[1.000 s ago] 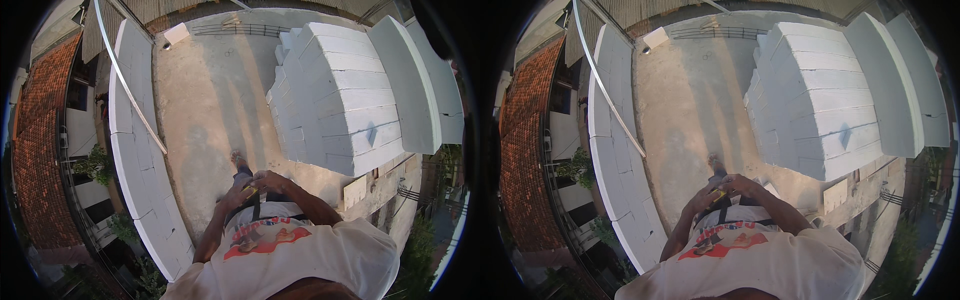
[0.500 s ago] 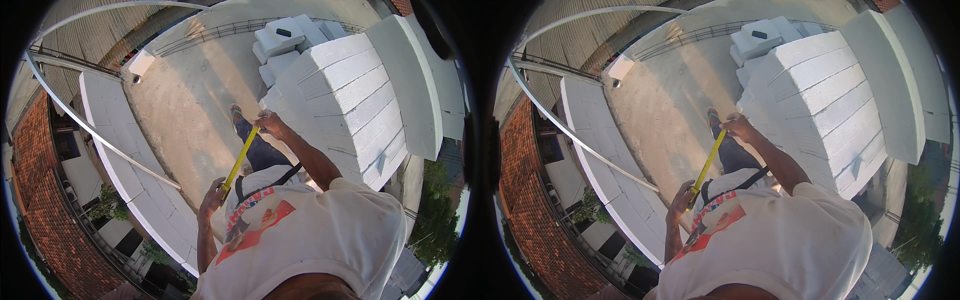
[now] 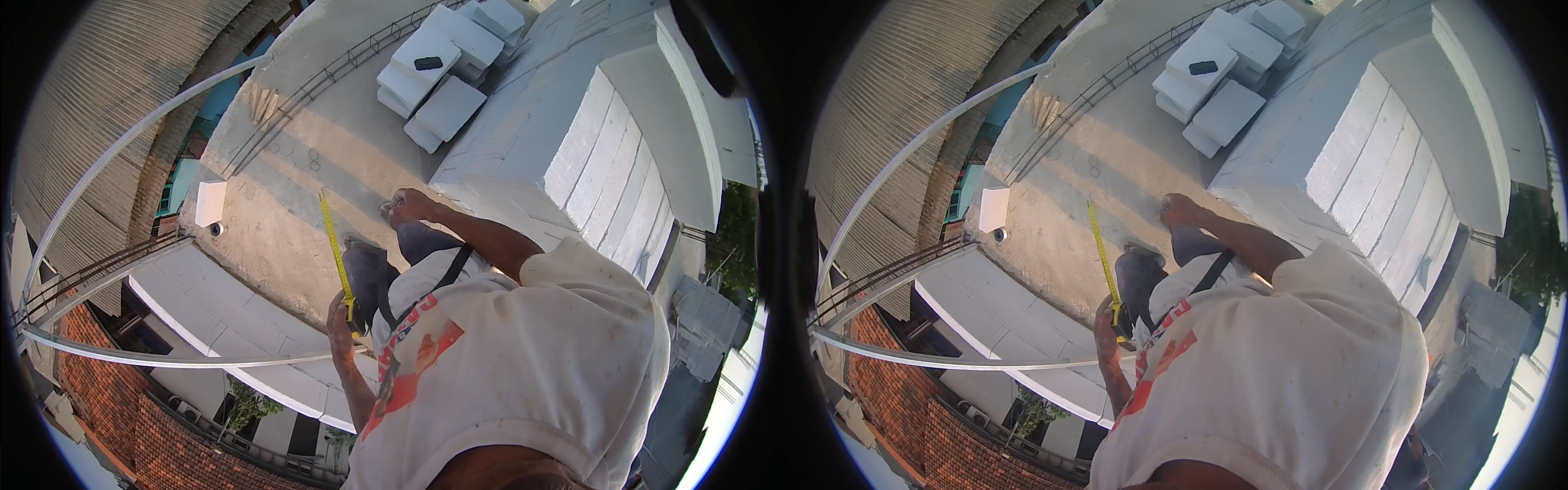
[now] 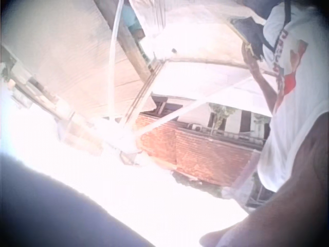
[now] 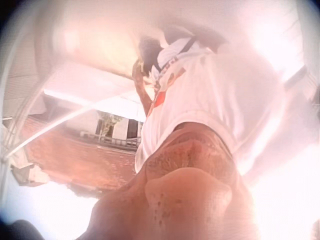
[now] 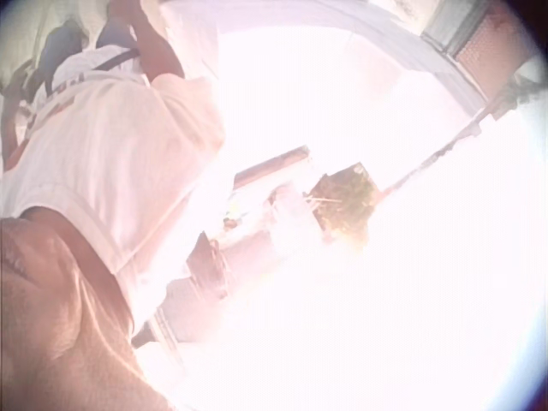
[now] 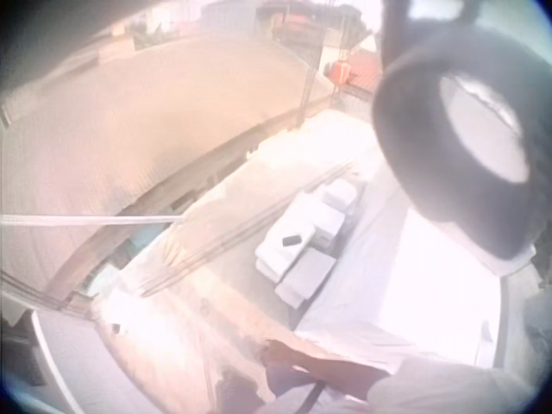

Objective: The person scoops cement from a bucket using a trowel and applies it to a wall surface. They then pick up white rectangular tiles, place them onto the wet cement, and tap them into position with the trowel. The person occasionally uses a tape measure to check dimensions and moves between the wall and a stack of tiles.

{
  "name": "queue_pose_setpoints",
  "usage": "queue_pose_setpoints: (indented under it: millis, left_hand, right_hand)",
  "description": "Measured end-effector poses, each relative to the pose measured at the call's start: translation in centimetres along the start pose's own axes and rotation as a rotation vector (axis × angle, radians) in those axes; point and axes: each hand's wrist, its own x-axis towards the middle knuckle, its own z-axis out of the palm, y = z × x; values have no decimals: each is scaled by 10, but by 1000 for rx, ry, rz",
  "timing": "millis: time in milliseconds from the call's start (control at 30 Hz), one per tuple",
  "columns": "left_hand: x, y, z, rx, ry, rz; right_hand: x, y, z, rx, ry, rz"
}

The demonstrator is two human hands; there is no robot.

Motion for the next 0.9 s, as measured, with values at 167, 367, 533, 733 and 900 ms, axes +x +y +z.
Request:
queue_pose_setpoints:
  millis: [167,367,533,733,900]
  left_hand:
    - [97,55,-54,141,-53,12]
    - [192,161,-66,367,-273,63]
    - [273,229,-22,511,-353,45]
    - [386,266,126,489,-488,23]
    - [496,289,305,535,-652,-72]
  right_hand:
    - [16,31,-19,-50,263,148]
    - [-20,76,6,116,598,292]
    - [-36,67,22,213,510,529]
    - [19,59,-31,326,480,599]
    - [96,65,-117,465,597,461]
